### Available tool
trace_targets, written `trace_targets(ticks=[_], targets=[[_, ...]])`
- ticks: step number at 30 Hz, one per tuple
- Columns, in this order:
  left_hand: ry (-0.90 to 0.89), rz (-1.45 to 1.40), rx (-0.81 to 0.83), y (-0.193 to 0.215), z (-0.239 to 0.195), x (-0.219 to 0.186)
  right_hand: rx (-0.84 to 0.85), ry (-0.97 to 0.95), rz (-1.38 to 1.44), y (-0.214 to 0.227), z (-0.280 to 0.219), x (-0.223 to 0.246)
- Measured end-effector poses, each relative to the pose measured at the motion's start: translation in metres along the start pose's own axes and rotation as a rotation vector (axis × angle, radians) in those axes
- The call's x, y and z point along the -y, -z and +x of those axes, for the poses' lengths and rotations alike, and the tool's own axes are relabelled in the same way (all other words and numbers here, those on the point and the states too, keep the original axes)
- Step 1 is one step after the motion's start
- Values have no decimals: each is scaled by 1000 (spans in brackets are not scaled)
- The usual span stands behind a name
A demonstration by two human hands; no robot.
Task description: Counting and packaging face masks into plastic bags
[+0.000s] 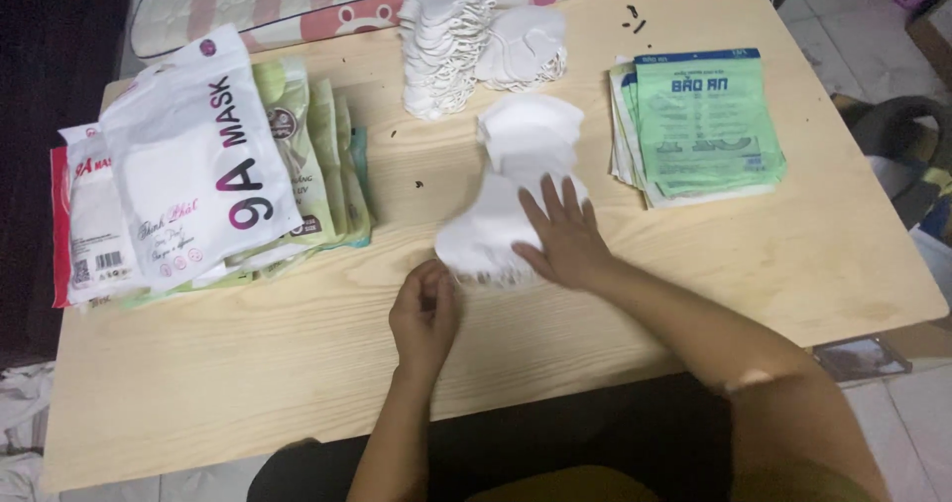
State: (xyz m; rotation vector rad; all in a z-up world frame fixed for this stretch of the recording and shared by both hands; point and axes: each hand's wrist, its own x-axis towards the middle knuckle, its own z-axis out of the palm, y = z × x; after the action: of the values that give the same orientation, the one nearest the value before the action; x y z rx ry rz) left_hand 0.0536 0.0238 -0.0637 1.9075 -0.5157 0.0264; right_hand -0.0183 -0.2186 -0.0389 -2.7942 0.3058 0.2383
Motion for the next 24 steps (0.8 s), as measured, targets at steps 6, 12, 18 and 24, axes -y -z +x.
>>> trace_targets(ticks=[6,12,18,24], targets=[[-87,10,-33,2,-1,-3,-121,-83,57,4,64,7],[-81,33,39,4,-3,-6,69,-94,-155,2,37,-19],[-163,-3,42,-3,-5,-6,-477,183,166,32,30,-34],[-152,-66,99,-2,-11,-21,-703,184,248,6,84,8]])
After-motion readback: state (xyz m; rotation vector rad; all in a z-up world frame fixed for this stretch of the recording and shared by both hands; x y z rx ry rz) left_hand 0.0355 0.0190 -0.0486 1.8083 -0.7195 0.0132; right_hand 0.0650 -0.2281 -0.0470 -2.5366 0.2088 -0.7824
